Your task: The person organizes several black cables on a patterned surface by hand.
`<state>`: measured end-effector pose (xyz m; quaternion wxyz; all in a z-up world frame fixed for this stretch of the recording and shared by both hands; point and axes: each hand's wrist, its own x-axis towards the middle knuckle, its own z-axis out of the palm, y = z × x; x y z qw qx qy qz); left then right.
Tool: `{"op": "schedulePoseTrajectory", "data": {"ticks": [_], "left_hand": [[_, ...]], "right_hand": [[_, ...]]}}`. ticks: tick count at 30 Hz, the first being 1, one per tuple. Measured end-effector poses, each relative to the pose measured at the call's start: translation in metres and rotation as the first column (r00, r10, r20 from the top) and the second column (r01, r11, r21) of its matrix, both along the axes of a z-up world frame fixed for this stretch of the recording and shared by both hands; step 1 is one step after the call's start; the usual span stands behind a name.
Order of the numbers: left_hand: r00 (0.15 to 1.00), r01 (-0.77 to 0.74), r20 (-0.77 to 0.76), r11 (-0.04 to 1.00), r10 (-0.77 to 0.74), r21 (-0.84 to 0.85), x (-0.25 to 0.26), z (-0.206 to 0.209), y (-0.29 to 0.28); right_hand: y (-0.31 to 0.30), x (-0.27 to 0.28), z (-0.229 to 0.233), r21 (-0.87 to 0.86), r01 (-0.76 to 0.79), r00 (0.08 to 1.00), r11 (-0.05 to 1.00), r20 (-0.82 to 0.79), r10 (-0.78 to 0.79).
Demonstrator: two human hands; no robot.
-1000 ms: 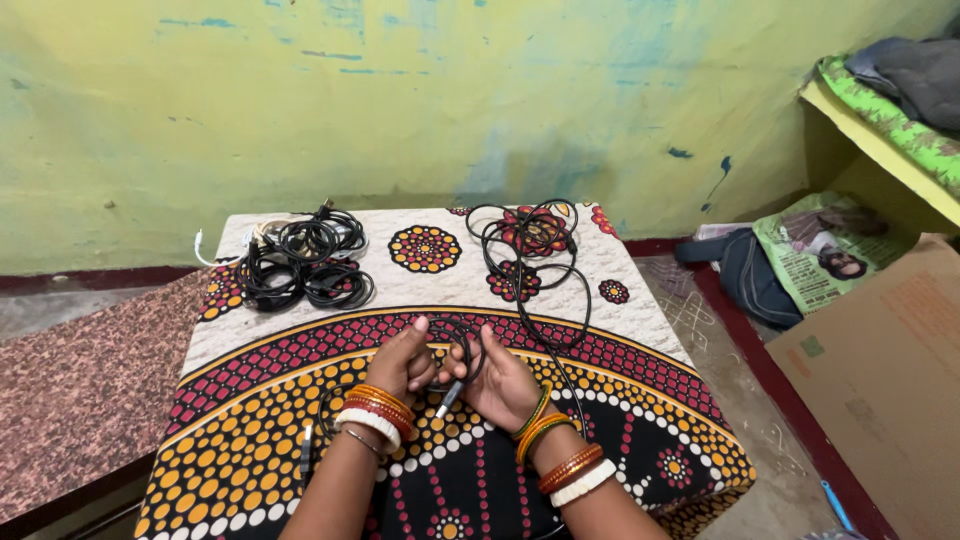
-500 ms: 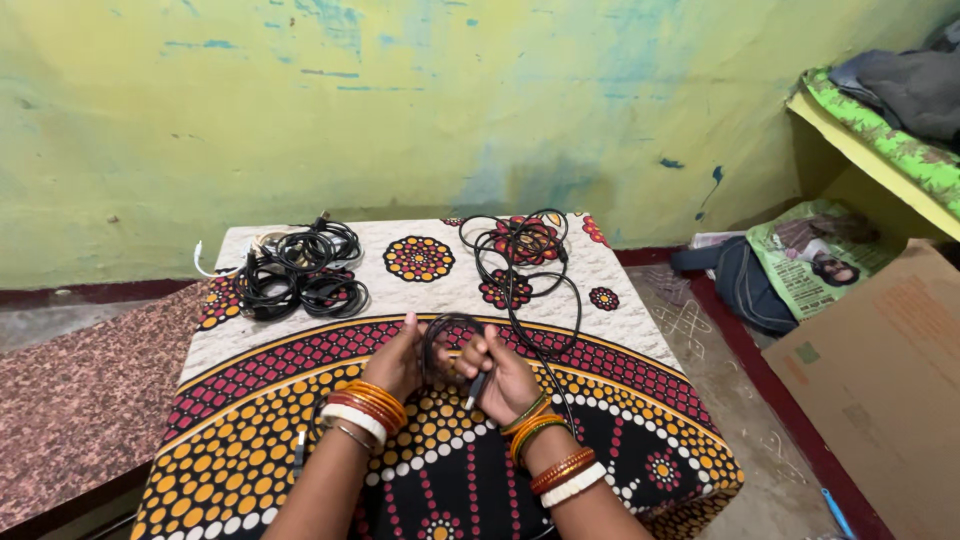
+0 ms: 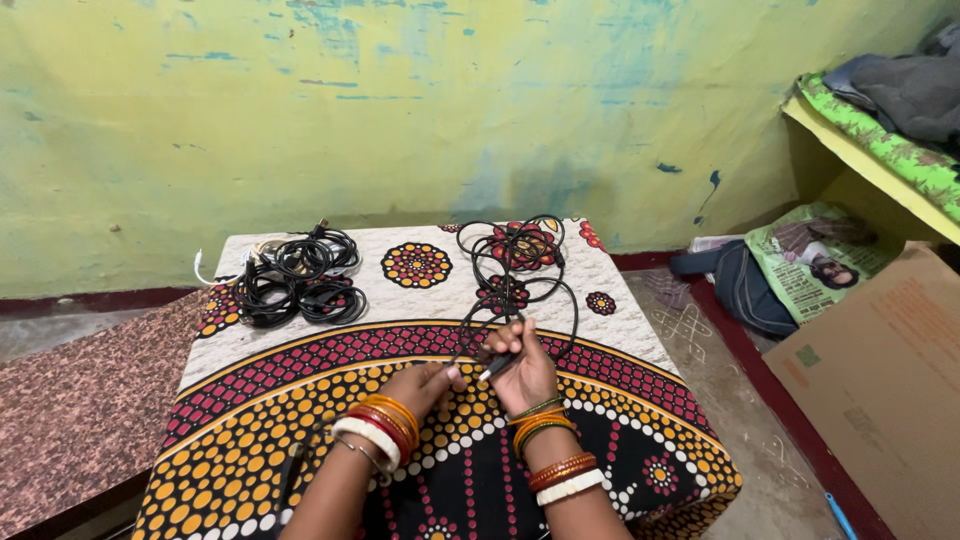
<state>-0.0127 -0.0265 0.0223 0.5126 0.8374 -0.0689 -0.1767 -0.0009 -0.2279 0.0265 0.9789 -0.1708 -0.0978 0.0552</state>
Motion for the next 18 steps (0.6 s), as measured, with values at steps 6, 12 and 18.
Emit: {"op": "schedulePoseTrajectory", "data": {"ticks": [6,12,18], "left_hand": [[0.977,-0.211,-0.100,0.887,0.186,-0.411,0.005,-0.024,-0.026],[0.909,-0.414,-0.283,0.593,0.305,-0.690,0.016,-0.032,-0.029],[0.951,-0.295,-0.241,0.343,0.192,-0.892,0.020,-0.019,-0.019]], "right_hand": [[0.006,-0.004,0.007,-0.019,-0.005,0.997,1.000,-0.080,0.003],[0.007,-0.005,-0.005,-0.063,-0.110,0.992,0.992,-0.061,0.107],[0.014,-0.008,-0.002,-0.399,-0.105,0.987,0.911,-0.152,0.047]]}}
